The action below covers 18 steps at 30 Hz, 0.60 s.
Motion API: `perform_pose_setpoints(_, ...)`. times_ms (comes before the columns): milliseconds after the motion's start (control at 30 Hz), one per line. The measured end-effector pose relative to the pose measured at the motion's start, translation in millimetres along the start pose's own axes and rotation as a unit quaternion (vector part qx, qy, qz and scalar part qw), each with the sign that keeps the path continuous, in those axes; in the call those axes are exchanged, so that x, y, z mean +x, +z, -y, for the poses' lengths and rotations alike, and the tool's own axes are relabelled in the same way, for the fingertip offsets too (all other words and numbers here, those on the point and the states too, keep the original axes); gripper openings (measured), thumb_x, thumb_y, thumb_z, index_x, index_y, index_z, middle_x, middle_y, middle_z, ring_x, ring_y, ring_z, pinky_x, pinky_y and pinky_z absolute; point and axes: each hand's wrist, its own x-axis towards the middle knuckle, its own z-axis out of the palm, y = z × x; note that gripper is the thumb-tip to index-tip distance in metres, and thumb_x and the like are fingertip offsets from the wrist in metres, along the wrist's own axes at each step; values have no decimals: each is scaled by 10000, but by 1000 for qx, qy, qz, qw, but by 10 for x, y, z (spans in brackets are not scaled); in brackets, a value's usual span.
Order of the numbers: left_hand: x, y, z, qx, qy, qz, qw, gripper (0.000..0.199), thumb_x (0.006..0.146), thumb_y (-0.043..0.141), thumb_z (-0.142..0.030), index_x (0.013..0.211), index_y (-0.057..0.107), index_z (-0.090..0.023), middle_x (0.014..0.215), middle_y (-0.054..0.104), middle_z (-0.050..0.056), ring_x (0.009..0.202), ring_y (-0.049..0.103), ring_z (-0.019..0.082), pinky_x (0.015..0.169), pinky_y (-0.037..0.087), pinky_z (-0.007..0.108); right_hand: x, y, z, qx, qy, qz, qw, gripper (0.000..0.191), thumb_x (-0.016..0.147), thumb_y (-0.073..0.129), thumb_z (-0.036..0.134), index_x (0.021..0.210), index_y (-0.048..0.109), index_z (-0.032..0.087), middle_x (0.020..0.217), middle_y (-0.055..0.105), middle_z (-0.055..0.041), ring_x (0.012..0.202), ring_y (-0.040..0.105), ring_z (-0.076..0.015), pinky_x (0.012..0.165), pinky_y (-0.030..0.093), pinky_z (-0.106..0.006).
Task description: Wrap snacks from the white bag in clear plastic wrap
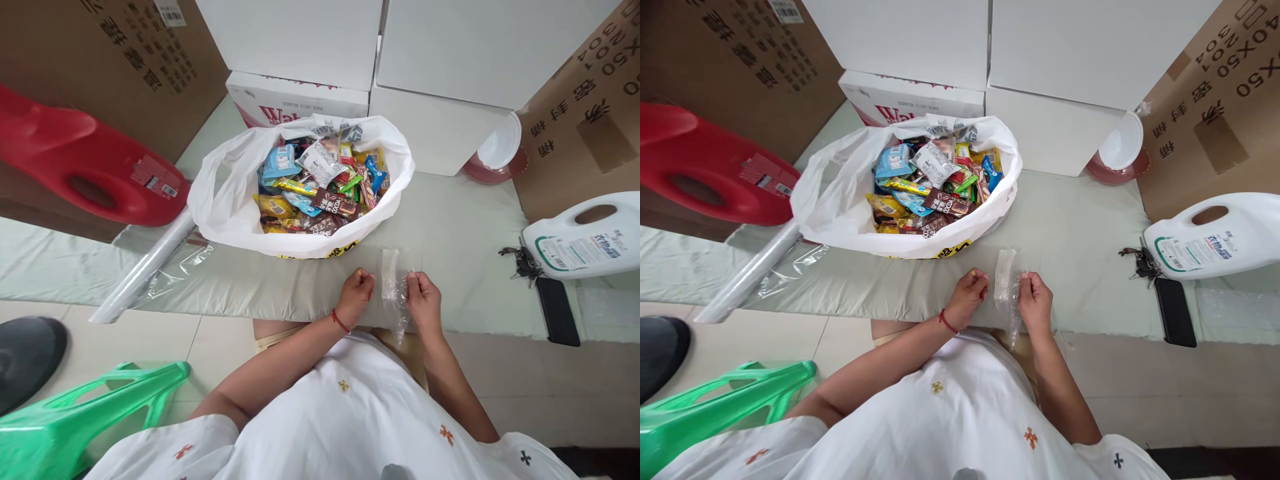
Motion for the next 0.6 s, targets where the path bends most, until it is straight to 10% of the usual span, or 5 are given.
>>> perform_pose_setpoints(367, -171, 149, -165, 37, 64, 56, 996, 458, 846, 686, -605, 704, 503, -209, 645, 446, -50, 638, 382, 117, 640, 323, 281, -75, -66, 103, 45, -14, -56, 997, 424, 973, 553, 641, 820, 565, 245, 608, 526, 45, 530, 443, -133, 527, 377, -280)
perform_pose_setpoints(600, -151, 297, -143, -45, -36, 146, 988, 537, 653, 852, -642, 754, 625, -166, 671, 578, -18, 616, 478, 108, 607, 355, 273, -194, 72, 196, 199, 54, -7, 979, 441, 928, 602, 665, 786, 500, 261, 511, 414, 87, 411, 322, -106, 418, 305, -270)
